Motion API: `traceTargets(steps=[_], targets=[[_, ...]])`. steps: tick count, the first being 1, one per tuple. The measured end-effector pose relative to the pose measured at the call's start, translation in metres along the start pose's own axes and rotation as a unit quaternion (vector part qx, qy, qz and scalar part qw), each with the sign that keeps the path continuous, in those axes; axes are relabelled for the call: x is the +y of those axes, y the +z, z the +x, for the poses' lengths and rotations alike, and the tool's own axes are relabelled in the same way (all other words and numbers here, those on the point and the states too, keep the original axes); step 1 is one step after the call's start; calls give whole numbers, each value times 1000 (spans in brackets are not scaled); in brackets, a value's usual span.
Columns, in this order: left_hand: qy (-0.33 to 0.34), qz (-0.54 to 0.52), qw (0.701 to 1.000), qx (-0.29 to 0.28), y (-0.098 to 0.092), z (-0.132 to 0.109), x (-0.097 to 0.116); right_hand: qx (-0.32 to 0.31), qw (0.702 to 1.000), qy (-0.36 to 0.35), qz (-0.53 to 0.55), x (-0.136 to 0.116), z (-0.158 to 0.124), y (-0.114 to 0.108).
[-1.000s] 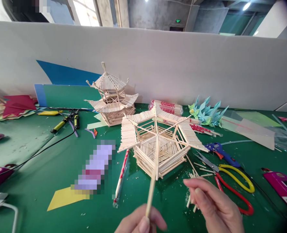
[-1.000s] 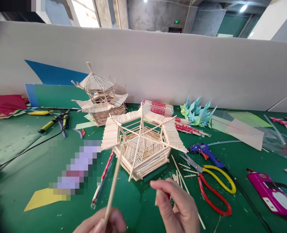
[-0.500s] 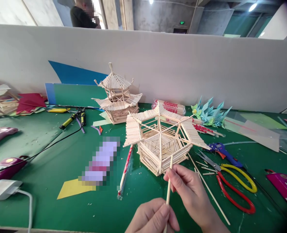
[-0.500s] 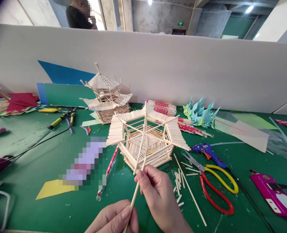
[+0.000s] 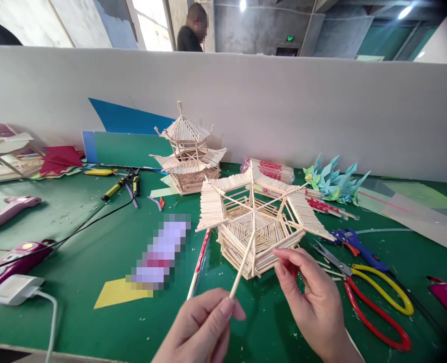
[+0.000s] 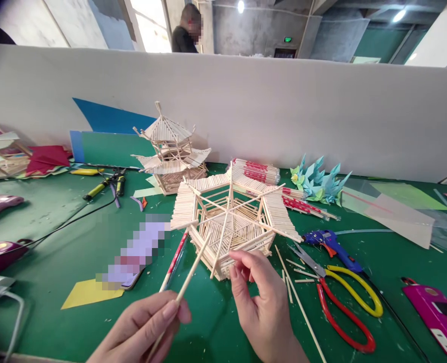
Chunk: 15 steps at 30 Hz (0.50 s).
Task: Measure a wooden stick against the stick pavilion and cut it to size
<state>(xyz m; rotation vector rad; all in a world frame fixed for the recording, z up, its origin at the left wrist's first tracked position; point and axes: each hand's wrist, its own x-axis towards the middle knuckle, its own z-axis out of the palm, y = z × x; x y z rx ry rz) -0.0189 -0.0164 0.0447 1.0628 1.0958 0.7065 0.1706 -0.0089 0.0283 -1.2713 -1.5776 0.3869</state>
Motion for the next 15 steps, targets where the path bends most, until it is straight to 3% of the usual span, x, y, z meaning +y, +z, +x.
traceTargets(steps=[2, 4, 6, 8, 10, 13, 15], targets=[[127, 197, 970, 64, -18, 2, 9, 2, 1000, -12, -5, -2, 5, -1], [265, 387, 875, 121, -38, 5, 17, 3, 1000, -21, -14, -3, 9, -2], [335, 522, 764, 179, -54, 10, 20, 5, 999, -30, -24, -3, 12, -2], [343, 603, 689, 210, -65, 14, 21, 8, 999, -36, -33, -4, 15, -2], [336, 648, 644, 229, -70, 19, 20, 8, 998, -40, -41, -5, 19, -2], [330, 683, 599, 256, -72, 26, 19, -4, 998, -48, -49, -7, 26, -1], [324, 691, 587, 268, -73, 30, 18, -21, 997, -55, -53, -8, 33, 1]])
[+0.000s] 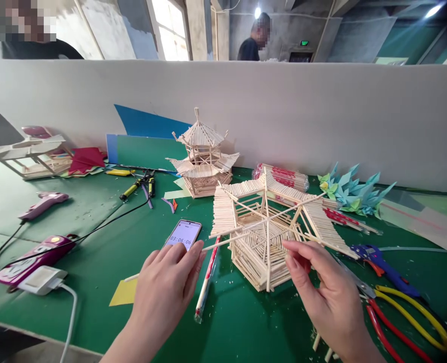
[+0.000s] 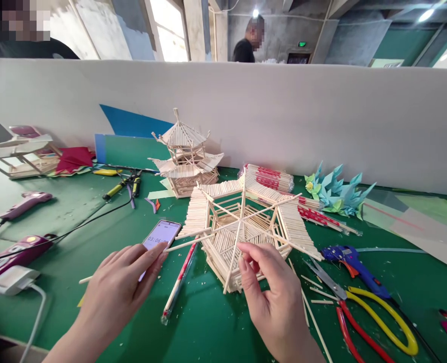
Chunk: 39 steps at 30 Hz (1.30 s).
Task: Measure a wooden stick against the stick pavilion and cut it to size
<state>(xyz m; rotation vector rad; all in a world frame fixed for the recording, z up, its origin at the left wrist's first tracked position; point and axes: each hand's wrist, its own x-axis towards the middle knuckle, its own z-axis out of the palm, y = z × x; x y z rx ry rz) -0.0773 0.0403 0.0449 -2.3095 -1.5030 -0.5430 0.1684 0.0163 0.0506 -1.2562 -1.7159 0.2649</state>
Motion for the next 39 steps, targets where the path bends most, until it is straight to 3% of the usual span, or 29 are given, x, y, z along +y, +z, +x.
traceTargets(steps=[6, 14, 39], targets=[[-13, 19, 1000, -15, 6, 2, -4, -79, 997, -8, 0, 3, 25, 12], [-20, 16, 1000, -13, 8, 4, -8, -192, 976, -32, -94, 3, 53, 29], [-15, 0, 1000, 15, 17, 7, -10, -236, 962, -5, -137, 3, 68, 43]])
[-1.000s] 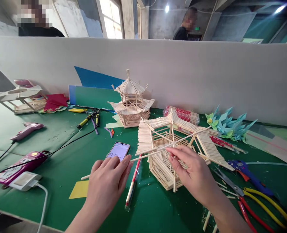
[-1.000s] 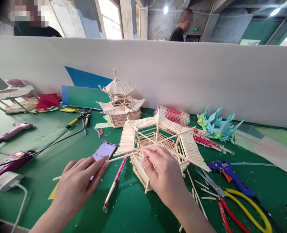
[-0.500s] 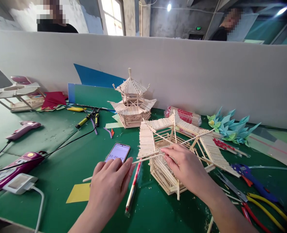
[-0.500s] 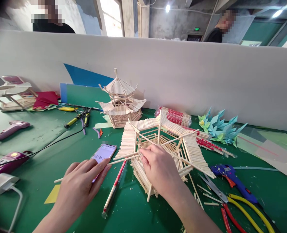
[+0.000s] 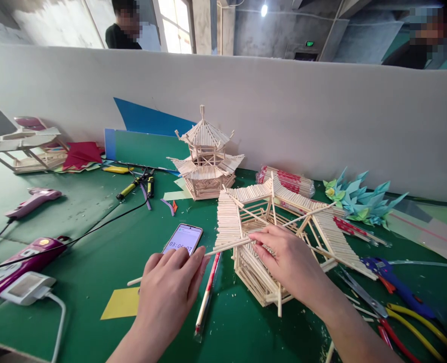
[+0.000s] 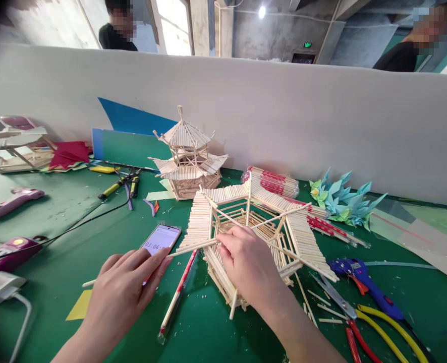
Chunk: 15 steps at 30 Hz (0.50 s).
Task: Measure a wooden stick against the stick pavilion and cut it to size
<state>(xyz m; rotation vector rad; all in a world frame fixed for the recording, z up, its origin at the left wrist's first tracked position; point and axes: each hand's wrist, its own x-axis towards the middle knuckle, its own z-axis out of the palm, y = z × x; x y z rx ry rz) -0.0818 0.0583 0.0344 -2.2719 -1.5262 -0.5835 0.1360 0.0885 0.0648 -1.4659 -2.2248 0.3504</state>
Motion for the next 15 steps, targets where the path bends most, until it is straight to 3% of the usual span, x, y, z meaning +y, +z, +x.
traceTargets(steps=[15], targets=[[0, -5, 1000, 20, 1, -2, 0, 21, 1000, 1, -3, -1, 2, 2]])
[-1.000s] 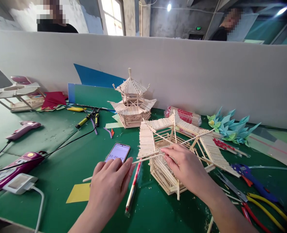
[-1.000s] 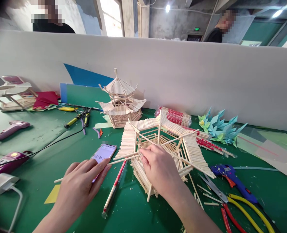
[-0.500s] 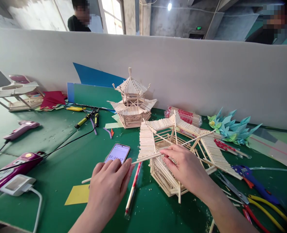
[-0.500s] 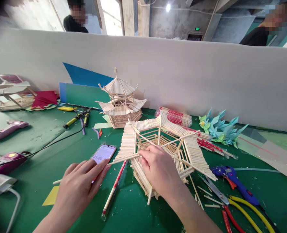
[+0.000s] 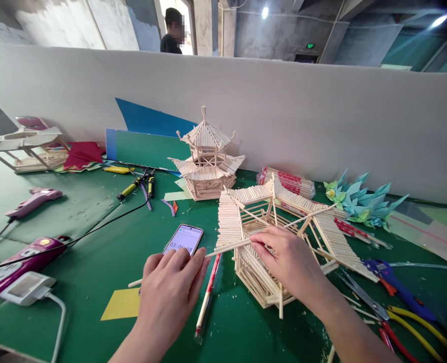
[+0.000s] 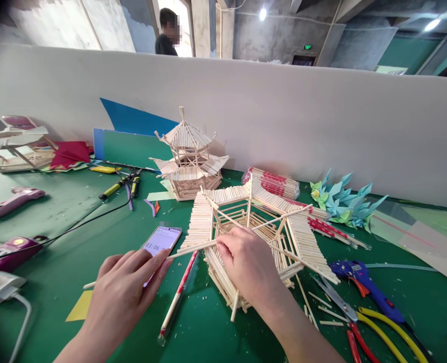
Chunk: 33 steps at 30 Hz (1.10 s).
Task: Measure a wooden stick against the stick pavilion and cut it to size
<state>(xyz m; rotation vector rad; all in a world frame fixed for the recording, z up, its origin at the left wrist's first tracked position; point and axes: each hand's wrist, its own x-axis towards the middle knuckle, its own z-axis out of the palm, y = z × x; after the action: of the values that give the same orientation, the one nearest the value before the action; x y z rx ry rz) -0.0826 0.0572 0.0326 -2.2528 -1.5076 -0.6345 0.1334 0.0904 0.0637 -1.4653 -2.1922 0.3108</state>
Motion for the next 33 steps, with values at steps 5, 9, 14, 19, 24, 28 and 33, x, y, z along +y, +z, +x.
traceTargets(steps=[5, 9, 14, 19, 24, 28, 33], targets=[[2, 5, 1000, 0, 0, 0, 0, 2, 1000, 7, 2, 0, 0, 1], [6, 6, 1000, 0, 1, 0, 0, 0, 1000, 4, 0, 1, 0, 2], [2, 10, 1000, 5, 0, 0, 0, 6, 1000, -4, -3, 2, -1, 3], [8, 29, 1000, 7, 1, 1, 0, 6, 1000, -14, -11, 2, -1, 3], [5, 22, 1000, 11, 1, 2, 2, 3, 1000, -14, -20, 1, -1, 2], [-6, -5, 1000, 1, 2, 3, 4, -1, 1000, -16, -25, 0, 0, 1], [-12, -56, 998, 13, 4, 3, 8, -4, 999, -18, -31, 0, 0, 1]])
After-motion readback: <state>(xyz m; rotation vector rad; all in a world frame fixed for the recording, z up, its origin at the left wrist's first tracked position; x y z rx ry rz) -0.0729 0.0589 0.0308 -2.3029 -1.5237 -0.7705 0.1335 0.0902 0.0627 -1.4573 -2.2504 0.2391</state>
